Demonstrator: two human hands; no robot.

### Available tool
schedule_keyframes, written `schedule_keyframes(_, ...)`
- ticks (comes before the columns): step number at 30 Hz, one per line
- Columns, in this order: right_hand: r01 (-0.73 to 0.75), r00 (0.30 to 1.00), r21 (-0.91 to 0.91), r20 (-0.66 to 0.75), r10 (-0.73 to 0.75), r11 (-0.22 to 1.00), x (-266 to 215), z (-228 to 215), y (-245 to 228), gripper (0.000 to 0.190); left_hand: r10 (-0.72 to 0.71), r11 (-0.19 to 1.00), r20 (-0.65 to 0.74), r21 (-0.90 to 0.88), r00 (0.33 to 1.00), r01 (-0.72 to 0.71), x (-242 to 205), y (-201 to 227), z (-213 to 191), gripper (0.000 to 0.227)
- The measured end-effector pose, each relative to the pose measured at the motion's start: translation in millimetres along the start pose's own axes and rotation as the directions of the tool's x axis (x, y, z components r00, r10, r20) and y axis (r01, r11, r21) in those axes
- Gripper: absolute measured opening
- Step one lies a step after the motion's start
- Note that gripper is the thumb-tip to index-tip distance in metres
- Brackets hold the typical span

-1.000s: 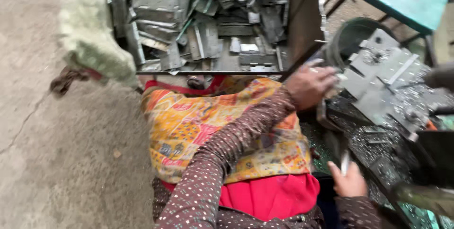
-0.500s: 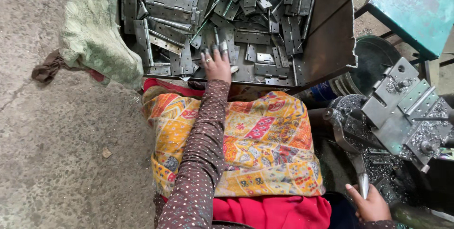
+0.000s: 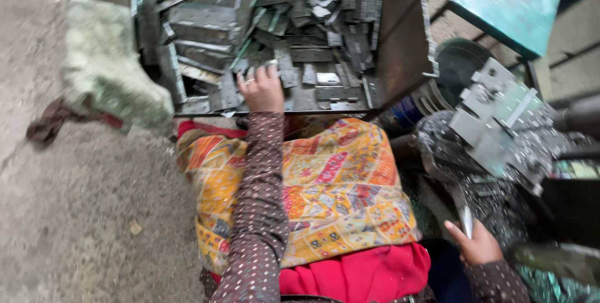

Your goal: The person sits on the floor and repeatedly picks up metal hinge pieces from a bin, places them under a drill press, and operates the machine to drill holes. The person then removes the processed pieces and places them back into the bin.

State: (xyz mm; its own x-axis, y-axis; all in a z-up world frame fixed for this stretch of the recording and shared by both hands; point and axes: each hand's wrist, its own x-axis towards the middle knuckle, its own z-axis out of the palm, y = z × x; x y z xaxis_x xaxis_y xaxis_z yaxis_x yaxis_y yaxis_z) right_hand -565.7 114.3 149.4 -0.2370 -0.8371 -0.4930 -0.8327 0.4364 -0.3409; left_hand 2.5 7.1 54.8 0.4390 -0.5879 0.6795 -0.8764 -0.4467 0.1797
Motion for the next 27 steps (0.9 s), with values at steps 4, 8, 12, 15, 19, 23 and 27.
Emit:
schedule_keyframes(4,0.086,0.996,0.042,-0.043,-0.084,0.995,-4,3,-1,0.052,0.097,0.988,0.180,-0.139,0.979,-0.073,13,16,-59,0.013)
schedule_keyframes(8,0.069,0.996,-0.049,-0.049,-0.072,0.996,-5,7,-1,0.055,0.278,0.894,0.149,-0.401,0.949,-0.199,19,79,-130,0.015)
schedule_keyframes(12,0.074,0.995,-0.169,-0.057,-0.085,0.983,-3,9,-3,0.057,0.506,0.719,-0.062,-0.521,0.860,-0.460,7,164,-189,0.022)
schedule_keyframes(15,0.090,0.995,-0.162,-0.038,-0.097,0.983,-4,11,-3,0.058,0.635,0.423,-0.251,-0.678,0.731,-0.601,-17,226,-209,0.013)
schedule_keyframes(19,0.113,0.992,-0.144,-0.046,-0.121,0.983,-1,10,-3,0.060,0.790,0.362,-0.236,-0.566,0.566,-0.741,-70,308,-209,0.034)
schedule_keyframes(23,0.124,0.990,-0.116,-0.056,-0.131,0.986,-4,17,0,0.060,0.880,0.368,-0.060,-0.541,0.471,-0.757,-92,365,-166,0.040)
schedule_keyframes(27,0.159,0.982,-0.157,-0.073,-0.172,0.975,2,16,3,0.062,0.755,0.537,0.021,-0.593,0.655,-0.600,-99,378,-148,0.041)
